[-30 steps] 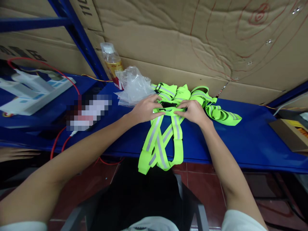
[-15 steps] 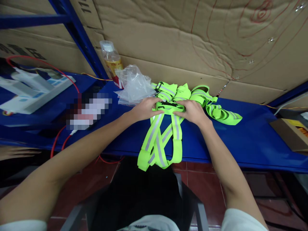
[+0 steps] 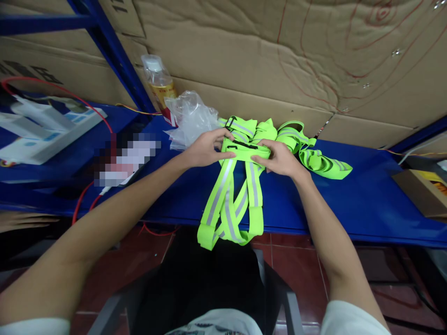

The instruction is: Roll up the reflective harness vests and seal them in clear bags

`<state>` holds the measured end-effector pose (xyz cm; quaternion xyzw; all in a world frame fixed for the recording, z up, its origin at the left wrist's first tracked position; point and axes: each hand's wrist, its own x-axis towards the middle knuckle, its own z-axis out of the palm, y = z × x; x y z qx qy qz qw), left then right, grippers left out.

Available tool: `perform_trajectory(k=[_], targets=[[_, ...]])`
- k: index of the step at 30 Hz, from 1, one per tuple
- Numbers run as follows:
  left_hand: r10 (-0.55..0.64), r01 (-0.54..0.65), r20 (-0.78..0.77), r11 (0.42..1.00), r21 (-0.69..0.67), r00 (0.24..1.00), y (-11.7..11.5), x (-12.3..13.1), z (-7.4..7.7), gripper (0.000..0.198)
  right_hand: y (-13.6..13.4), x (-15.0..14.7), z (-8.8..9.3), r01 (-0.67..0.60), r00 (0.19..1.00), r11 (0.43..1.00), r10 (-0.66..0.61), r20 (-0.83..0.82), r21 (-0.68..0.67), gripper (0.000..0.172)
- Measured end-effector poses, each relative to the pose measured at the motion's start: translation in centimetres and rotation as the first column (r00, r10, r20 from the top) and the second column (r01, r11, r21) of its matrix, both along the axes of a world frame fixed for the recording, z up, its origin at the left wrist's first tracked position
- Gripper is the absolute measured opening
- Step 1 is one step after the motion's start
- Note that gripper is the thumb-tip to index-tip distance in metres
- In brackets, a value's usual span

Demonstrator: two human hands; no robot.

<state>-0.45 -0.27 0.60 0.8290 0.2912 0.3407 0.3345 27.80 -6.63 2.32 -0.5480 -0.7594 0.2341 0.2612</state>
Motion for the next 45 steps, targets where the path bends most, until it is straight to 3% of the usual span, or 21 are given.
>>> perform_trajectory(k=[5, 11, 16, 22, 25, 31, 36, 38, 42, 45], targets=[[0.02, -0.015, -0.078, 0.998, 0.057, 0.997, 0.5, -0.2, -0.3, 0.045, 0.2, 0.0, 0.3, -0.048, 0.97, 0.978, -0.002, 0.243, 0.202, 0.051], [0.043, -0.034, -0.045, 0.983, 0.182, 0.998, 0.9, 0.0, -0.9, 0.028, 0.1, -0.3, 0.1, -0.083, 0.971, 0.963, 0.02, 0.239, 0.258, 0.032], [0.02, 0.012, -0.099, 0.951, 0.309, 0.995, 0.8, 0.0, -1.3, 0.011, 0.2, -0.6, 0.1, -0.163, 0.964, 0.963, 0.109, 0.243, 0.215, 0.024], [-0.087, 0.135, -0.18, 0.953, 0.27, 0.98, 2.1, -0.7, -1.2, 0.015, 0.0, -0.4, 0.5, -0.165, 0.98, 0.98, 0.15, 0.131, 0.114, 0.042], [-0.156, 0.213, -0.24, 0.949, 0.233, 0.958, 2.6, -1.4, -0.7, 0.018, -0.1, -0.3, 0.6, -0.153, 0.986, 0.987, 0.15, 0.071, 0.043, 0.045], [-0.155, 0.252, -0.367, 0.939, 0.234, 0.917, 1.6, -2.4, 0.4, 0.027, 0.1, -0.4, 0.3, -0.156, 0.988, 0.988, 0.155, -0.016, -0.024, 0.042], [-0.144, 0.222, -0.313, 0.947, 0.232, 0.939, 0.9, -1.7, 0.7, 0.024, 0.4, -0.4, -0.2, -0.1, 0.991, 0.994, 0.104, 0.087, -0.044, 0.068], [-0.148, 0.214, -0.286, 0.953, 0.216, 0.947, 0.9, -1.4, 0.6, 0.025, 0.4, -0.5, -0.3, -0.103, 0.988, 0.993, 0.108, 0.112, -0.049, 0.064], [-0.073, 0.13, -0.263, 0.97, 0.205, 0.962, 1.1, -1.2, 0.2, 0.063, 0.2, -0.7, -0.4, -0.153, 0.987, 0.988, 0.152, 0.045, 0.001, 0.055], [-0.012, 0.084, -0.34, 0.977, 0.197, 0.94, 1.0, -1.3, 0.0, 0.064, 0.1, -1.0, -0.5, -0.192, 0.981, 0.981, 0.193, -0.024, 0.031, 0.052]])
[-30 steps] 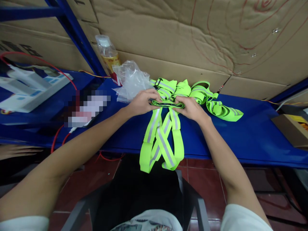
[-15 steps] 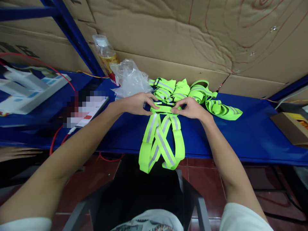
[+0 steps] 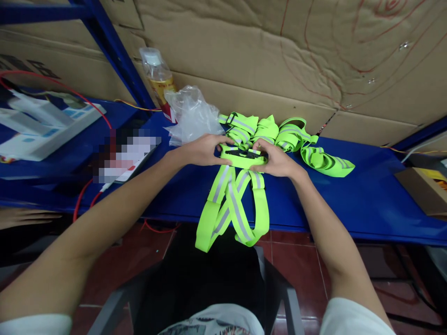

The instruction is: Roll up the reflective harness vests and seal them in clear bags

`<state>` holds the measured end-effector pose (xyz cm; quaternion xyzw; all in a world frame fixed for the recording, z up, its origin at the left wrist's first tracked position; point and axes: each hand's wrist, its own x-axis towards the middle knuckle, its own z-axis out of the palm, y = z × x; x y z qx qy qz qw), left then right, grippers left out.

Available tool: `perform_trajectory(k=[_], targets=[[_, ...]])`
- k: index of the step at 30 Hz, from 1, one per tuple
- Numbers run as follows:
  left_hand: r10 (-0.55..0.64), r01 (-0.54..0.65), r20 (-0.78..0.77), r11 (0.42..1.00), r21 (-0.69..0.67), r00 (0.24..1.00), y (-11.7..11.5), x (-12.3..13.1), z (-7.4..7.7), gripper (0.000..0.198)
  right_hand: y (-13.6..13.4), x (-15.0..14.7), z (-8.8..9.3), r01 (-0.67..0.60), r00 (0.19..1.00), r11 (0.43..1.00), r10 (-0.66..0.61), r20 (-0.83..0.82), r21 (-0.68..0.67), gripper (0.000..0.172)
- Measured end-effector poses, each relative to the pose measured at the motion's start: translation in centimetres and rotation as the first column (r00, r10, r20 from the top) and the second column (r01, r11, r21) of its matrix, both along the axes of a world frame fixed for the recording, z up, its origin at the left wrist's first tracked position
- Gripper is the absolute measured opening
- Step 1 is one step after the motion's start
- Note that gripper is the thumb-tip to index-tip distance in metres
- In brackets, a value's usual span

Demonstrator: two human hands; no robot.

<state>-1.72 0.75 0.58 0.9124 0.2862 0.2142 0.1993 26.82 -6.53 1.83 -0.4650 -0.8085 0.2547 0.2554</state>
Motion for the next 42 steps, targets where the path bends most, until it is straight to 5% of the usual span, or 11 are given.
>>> perform_trajectory(k=[6, 10, 14, 19, 23, 28, 31, 36, 42], targets=[[0.011, -0.002, -0.054, 0.987, 0.16, 0.999, -1.0, 0.5, 0.7, 0.028, -0.3, -0.3, 0.5, 0.029, 0.999, 0.993, -0.033, 0.033, 0.117, 0.049], [0.075, -0.052, -0.103, 0.978, 0.203, 0.992, -1.9, 0.9, 1.0, 0.017, -0.6, 0.0, 1.2, 0.013, 0.998, 1.0, -0.014, 0.059, 0.019, 0.063], [0.072, -0.035, -0.154, 0.973, 0.23, 0.985, -2.1, 1.2, 0.8, 0.025, -0.5, 0.0, 1.3, 0.07, 0.99, 0.993, -0.058, 0.128, -0.097, 0.064], [-0.036, 0.062, -0.137, 0.98, 0.19, 0.99, -1.4, 0.6, 1.1, 0.025, -0.1, -0.2, 0.8, -0.025, 0.993, 0.998, 0.033, 0.117, -0.064, 0.053], [-0.152, 0.153, -0.064, 0.988, 0.018, 0.986, -0.5, -0.5, 1.5, 0.031, -0.1, -0.1, 0.5, 0.012, 0.99, 0.999, -0.007, 0.14, -0.033, 0.057], [-0.147, 0.149, 0.026, 0.979, -0.136, 0.989, 0.3, -1.1, 1.1, 0.039, -0.3, -0.3, 0.1, 0.022, 0.986, 1.0, -0.022, 0.165, 0.006, 0.06], [-0.111, 0.114, 0.027, 0.985, -0.126, 0.993, 0.5, -1.0, 0.6, 0.056, -0.5, -0.3, 0.6, 0.059, 0.989, 0.997, -0.052, 0.14, -0.047, 0.065], [-0.067, 0.067, -0.061, 0.998, 0.011, 0.996, 0.1, -0.8, 0.8, 0.067, -0.7, 0.0, 1.9, 0.078, 0.997, 0.936, -0.07, 0.036, -0.343, 0.057], [-0.047, 0.053, -0.1, 0.997, 0.055, 0.994, -1.0, -0.5, 1.4, 0.058, -0.9, 0.0, 2.1, 0.078, 0.997, 0.935, -0.063, 0.053, -0.345, 0.053]])
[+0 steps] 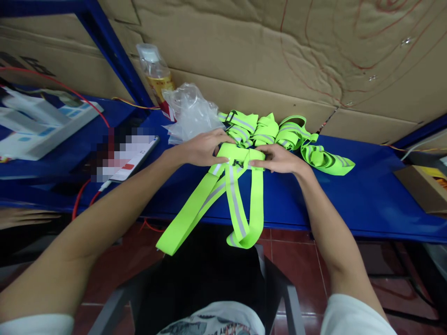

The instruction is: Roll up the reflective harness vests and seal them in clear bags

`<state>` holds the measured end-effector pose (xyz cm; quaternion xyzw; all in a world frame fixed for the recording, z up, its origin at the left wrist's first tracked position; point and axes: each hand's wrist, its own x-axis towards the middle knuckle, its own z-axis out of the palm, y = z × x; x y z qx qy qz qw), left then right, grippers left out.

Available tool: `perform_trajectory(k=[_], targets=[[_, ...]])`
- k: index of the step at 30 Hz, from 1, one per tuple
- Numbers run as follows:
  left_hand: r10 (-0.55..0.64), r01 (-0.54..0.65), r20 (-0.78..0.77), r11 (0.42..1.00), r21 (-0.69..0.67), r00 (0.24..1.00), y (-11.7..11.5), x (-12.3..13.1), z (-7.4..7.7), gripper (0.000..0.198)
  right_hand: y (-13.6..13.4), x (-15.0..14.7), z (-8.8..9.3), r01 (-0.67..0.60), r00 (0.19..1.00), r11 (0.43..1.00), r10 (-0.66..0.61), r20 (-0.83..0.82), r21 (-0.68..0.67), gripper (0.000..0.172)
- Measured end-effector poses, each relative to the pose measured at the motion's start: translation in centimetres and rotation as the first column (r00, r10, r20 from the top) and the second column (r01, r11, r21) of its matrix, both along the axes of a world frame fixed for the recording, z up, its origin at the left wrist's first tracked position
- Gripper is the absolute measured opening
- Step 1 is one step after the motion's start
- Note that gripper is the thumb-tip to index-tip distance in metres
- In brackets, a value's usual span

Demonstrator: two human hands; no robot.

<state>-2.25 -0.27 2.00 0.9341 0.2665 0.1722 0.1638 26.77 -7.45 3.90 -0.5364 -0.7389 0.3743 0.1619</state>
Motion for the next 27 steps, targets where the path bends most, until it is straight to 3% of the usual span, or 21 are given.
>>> perform_trajectory(k=[7, 13, 17, 23, 27], targets=[[0.074, -0.066, 0.072, 0.992, -0.11, 0.995, 0.1, 0.2, -0.4, 0.06, 0.1, -0.1, -0.3, 0.035, 0.988, 0.998, -0.042, -0.146, -0.048, 0.056], [0.064, -0.009, 0.207, 0.967, -0.256, 0.976, 0.7, 0.6, -1.5, 0.059, 0.2, -0.2, -0.9, 0.051, 0.957, 0.994, -0.077, -0.279, -0.1, 0.058], [0.068, 0.022, 0.252, 0.941, -0.338, 0.965, 0.1, 0.9, -1.4, 0.054, 0.2, 0.0, -0.9, 0.066, 0.965, 0.995, -0.082, -0.249, -0.07, 0.062], [0.057, -0.032, 0.167, 0.989, -0.145, 0.984, -0.8, 1.1, -0.5, 0.05, 0.3, 0.2, -1.1, -0.037, 0.99, 0.988, 0.057, -0.132, 0.151, 0.051], [0.048, -0.049, 0.114, 0.999, 0.003, 0.992, -0.8, 1.3, -0.9, 0.032, 0.6, -0.2, -1.4, -0.086, 0.996, 0.917, 0.078, 0.037, 0.388, 0.039]])
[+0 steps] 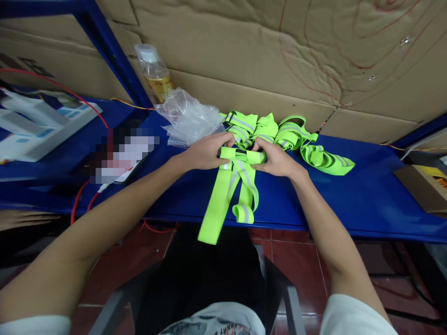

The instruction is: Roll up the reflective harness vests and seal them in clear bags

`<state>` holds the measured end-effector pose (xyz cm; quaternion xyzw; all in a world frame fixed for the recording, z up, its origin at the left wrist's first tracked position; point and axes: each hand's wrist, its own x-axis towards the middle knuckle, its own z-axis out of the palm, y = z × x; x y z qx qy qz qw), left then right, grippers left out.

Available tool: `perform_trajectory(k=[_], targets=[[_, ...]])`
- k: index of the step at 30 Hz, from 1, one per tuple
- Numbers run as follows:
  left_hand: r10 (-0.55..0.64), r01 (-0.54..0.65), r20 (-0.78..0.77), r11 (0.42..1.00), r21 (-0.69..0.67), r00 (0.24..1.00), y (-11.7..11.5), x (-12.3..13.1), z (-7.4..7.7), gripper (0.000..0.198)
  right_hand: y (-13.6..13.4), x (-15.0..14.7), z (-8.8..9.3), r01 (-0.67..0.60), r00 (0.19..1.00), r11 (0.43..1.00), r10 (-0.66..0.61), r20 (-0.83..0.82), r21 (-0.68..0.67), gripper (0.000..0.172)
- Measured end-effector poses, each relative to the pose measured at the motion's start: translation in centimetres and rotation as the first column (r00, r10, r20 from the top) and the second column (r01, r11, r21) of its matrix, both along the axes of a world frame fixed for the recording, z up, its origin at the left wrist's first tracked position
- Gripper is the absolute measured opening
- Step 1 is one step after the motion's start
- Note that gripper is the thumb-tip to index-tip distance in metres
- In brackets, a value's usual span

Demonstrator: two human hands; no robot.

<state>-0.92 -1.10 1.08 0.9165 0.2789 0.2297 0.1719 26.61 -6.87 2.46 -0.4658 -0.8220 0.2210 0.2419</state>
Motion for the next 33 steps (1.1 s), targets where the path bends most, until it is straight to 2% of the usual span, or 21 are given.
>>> perform_trajectory(k=[3, 5, 8, 10, 11, 13, 16, 20, 23, 25, 27, 29, 31, 33], targets=[[-0.043, 0.043, -0.003, 0.999, -0.009, 0.999, 0.3, -0.2, -0.2, 0.03, 0.1, -0.3, -0.2, 0.014, 0.997, 0.998, -0.019, 0.076, 0.057, 0.034], [-0.105, 0.108, 0.027, 0.986, -0.128, 0.994, 0.6, -0.5, 0.0, 0.036, 0.0, -0.4, -0.2, 0.02, 0.994, 0.998, -0.027, 0.104, 0.064, 0.033], [-0.164, 0.184, 0.083, 0.899, -0.397, 0.983, 0.8, -0.9, 0.6, 0.043, -0.1, -0.5, -0.3, 0.04, 0.985, 0.994, -0.056, 0.165, 0.1, 0.031], [-0.145, 0.193, 0.133, 0.842, -0.503, 0.98, 0.9, -1.0, 0.9, 0.043, -0.1, -0.4, -0.3, 0.048, 0.979, 0.991, -0.072, 0.189, 0.127, 0.03], [-0.127, 0.19, 0.155, 0.832, -0.521, 0.98, 1.0, -1.0, 0.9, 0.042, -0.1, -0.4, -0.3, 0.047, 0.98, 0.99, -0.071, 0.188, 0.131, 0.03], [-0.101, 0.178, 0.178, 0.847, -0.501, 0.979, 1.1, -1.0, 0.8, 0.041, -0.1, -0.2, -0.1, 0.028, 0.988, 0.995, -0.042, 0.148, 0.098, 0.032], [-0.088, 0.144, 0.157, 0.906, -0.397, 0.984, 1.3, -0.9, 0.5, 0.036, -0.2, 0.2, 0.6, -0.002, 1.0, 0.999, 0.003, 0.011, -0.053, 0.042], [-0.087, 0.111, 0.118, 0.969, -0.22, 0.989, 1.3, -1.1, 0.6, 0.032, -0.3, 0.4, 1.2, 0.002, 0.993, 0.97, -0.03, -0.11, -0.242, 0.049], [-0.117, 0.132, 0.092, 0.976, -0.173, 0.989, 1.1, -1.3, 0.7, 0.031, -0.1, 0.5, 0.9, 0.047, 0.989, 0.971, -0.077, -0.122, -0.235, 0.057], [-0.148, 0.157, 0.067, 0.973, -0.171, 0.987, 1.1, -1.3, 0.7, 0.033, 0.0, 0.5, 0.6, 0.078, 0.994, 0.969, -0.095, -0.059, -0.234, 0.07], [-0.16, 0.165, 0.041, 0.973, -0.164, 0.986, 1.2, -1.3, 0.7, 0.037, 0.0, 0.3, 0.4, 0.093, 0.995, 0.963, -0.086, 0.041, -0.251, 0.076], [-0.118, 0.119, 0.014, 0.981, -0.151, 0.993, 1.3, -1.3, 0.7, 0.036, -0.1, 0.1, 0.4, 0.079, 0.993, 0.967, -0.057, 0.099, -0.242, 0.068], [-0.026, 0.025, -0.007, 0.988, -0.15, 1.0, 1.3, -1.2, 0.7, 0.033, -0.3, -0.2, 0.5, 0.03, 0.995, 0.981, -0.01, 0.102, -0.192, 0.058], [0.044, -0.046, -0.016, 0.987, -0.156, 0.999, 1.3, -1.2, 0.8, 0.045, -0.4, -0.4, 0.5, -0.02, 0.996, 0.992, 0.03, 0.081, -0.124, 0.052]])
